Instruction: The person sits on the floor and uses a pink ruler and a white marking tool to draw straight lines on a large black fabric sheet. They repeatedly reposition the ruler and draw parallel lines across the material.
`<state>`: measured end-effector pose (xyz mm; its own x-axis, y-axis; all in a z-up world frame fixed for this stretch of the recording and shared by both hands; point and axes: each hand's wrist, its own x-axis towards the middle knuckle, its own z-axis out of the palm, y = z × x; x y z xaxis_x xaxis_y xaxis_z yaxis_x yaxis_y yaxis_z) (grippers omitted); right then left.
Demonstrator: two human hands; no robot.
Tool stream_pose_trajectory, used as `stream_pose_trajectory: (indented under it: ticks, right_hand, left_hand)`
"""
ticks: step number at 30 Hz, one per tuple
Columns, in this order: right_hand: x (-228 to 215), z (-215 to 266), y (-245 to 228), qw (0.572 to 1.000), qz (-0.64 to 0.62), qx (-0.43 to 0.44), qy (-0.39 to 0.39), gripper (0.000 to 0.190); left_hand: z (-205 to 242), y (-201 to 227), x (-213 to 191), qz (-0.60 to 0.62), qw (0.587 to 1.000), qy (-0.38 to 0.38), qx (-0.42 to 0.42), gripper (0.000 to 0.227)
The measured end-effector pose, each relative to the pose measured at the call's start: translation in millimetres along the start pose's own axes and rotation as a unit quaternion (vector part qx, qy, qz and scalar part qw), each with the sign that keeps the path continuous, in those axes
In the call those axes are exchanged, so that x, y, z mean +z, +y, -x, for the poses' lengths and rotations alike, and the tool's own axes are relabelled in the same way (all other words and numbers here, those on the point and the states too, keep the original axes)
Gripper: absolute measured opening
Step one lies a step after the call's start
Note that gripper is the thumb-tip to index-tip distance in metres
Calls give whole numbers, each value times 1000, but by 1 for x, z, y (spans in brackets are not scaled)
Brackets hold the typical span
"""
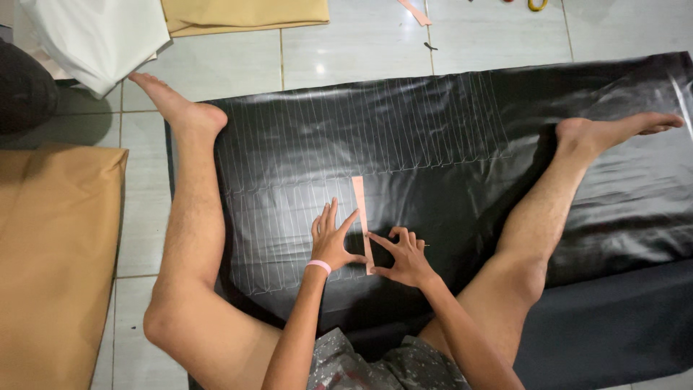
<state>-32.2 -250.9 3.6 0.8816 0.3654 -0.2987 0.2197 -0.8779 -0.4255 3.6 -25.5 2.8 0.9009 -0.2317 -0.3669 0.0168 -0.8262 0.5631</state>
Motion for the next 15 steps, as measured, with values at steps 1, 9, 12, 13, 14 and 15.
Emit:
stream_pose_trajectory:
  ticks: [1, 9, 12, 13, 14, 15]
  right_hand:
    - [-1, 0, 0, 1000, 1, -1, -2, 88]
    - [3, -1, 3, 1000, 7, -5, -19, 88]
    - [13, -2, 13, 999, -4, 14, -34, 89]
    - [16, -4, 17, 999, -50, 9, -4, 89]
    - [18, -8, 22, 995, -96, 4, 26, 89]
    - [19, -13, 26, 989, -140, 0, 55, 88]
  left_hand:
    - [1, -1, 1, -1, 1000, 3, 3, 131]
    - [3, 11, -10, -11, 1000, 1, 4, 133]
    - [6, 17, -11, -64, 997, -29, -10, 131]
    - [7, 21, -7, -89, 995, -46, -15, 121]
    - [7, 26, 1, -130, 990, -60, -16, 110]
    - [7, 32, 13, -185, 981, -55, -3, 100]
